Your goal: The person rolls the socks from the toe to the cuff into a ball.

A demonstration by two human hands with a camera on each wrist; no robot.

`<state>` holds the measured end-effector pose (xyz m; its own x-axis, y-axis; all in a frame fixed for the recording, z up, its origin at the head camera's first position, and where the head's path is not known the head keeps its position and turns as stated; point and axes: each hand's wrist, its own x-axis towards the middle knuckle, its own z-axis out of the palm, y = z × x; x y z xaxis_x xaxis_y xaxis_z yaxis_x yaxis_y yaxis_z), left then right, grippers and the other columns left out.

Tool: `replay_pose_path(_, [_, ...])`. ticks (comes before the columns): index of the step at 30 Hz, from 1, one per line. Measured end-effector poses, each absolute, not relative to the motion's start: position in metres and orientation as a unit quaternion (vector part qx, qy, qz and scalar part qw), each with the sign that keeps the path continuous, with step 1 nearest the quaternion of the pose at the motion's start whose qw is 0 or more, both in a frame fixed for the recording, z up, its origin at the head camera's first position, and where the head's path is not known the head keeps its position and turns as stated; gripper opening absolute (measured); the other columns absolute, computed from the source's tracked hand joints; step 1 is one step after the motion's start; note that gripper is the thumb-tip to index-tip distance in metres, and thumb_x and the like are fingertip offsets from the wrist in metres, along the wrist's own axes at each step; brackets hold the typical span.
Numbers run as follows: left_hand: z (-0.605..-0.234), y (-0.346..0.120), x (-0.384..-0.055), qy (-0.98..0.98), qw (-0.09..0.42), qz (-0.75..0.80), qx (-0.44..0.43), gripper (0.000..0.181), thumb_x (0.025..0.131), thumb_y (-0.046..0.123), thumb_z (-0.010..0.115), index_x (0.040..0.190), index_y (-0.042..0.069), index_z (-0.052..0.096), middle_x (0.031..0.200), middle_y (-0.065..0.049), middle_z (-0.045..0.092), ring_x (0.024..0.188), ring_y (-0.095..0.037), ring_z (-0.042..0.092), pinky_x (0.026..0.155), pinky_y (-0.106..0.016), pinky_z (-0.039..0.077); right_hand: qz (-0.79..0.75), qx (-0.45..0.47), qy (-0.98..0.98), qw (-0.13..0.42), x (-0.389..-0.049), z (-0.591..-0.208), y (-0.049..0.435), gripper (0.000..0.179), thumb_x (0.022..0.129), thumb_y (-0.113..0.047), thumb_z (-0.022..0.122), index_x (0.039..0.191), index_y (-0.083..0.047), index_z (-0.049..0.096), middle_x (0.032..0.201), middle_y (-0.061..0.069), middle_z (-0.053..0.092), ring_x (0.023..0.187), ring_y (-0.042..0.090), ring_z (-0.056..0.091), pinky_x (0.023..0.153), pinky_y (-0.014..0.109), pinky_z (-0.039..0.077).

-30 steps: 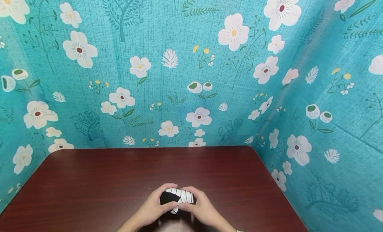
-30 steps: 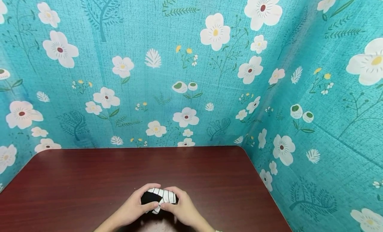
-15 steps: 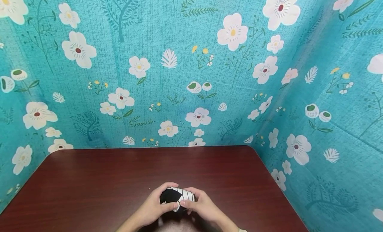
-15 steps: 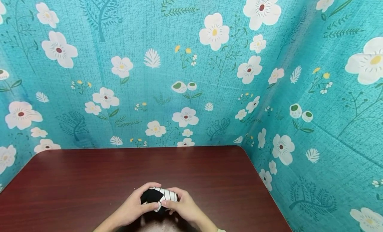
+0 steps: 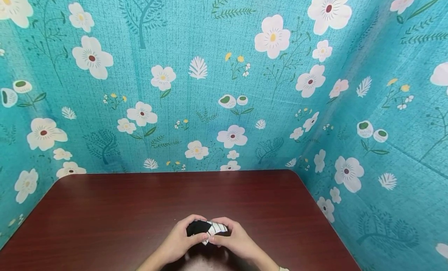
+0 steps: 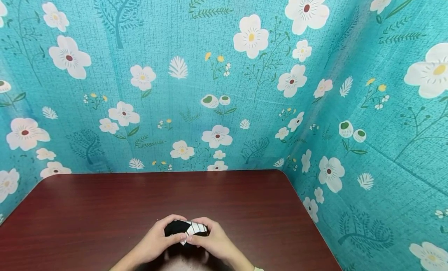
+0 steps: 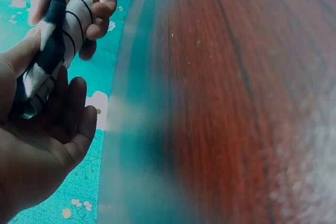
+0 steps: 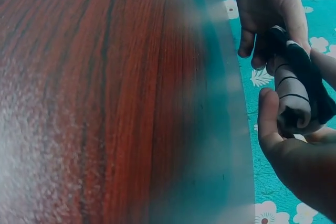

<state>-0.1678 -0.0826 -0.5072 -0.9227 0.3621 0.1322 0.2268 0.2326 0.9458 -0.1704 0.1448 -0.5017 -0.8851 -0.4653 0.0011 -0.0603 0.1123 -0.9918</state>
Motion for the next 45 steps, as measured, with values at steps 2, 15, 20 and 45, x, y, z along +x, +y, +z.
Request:
replay_pose_path(2, [-0.5074,-0.0823,-0.1680,0.784,0.058,0.591,0.181,0.039,0.088,0.031,0.079,0.120,0.015,0.064,0.105,0.002,0.067,0.094,-0.012,0.061,0.083,-0.026,0.047,-0.622,-0.190,0.747,0.140,-0.1701,-0.5014,0.1447,0.046,0.086,-0.015,0.079,0.128,-0.005,0.062,0.107,0.006,0.067,0.088,0.014,0.065,0.074,0.026,0.054])
replay_pose_path(15, [-0.5059,-0.0801,-0.1680,0.785,0.042,0.597,0.158,0.037,0.089,0.032,0.078,0.116,0.011,0.067,0.100,0.000,0.069,0.088,-0.012,0.063,0.078,-0.026,0.050,-0.556,-0.226,0.797,0.061,-0.1665,-0.5003,0.1421,0.046,0.084,-0.022,0.083,0.126,-0.015,0.065,0.108,0.000,0.068,0.094,0.010,0.063,0.081,0.026,0.051])
replay_pose_path(20, [-0.5058,-0.0776,-0.1677,0.763,0.039,0.625,0.162,0.043,0.086,0.025,0.081,0.122,0.009,0.064,0.104,-0.002,0.069,0.090,-0.012,0.063,0.079,-0.026,0.050,-0.595,-0.210,0.772,0.082,-0.1681,-0.4999,0.1425,0.043,0.088,-0.016,0.079,0.127,-0.007,0.064,0.095,0.002,0.069,0.077,0.011,0.066,0.069,0.033,0.057])
replay_pose_path(45, [-0.5088,-0.0754,-0.1718,0.716,0.024,0.678,0.161,0.034,0.093,0.013,0.072,0.121,-0.001,0.061,0.099,-0.012,0.068,0.084,-0.021,0.067,0.075,-0.032,0.056,-0.669,-0.198,0.701,0.148,-0.1729,-0.4961,0.1444,0.039,0.098,-0.011,0.065,0.130,0.009,0.056,0.102,0.023,0.069,0.084,0.022,0.070,0.076,0.042,0.058])
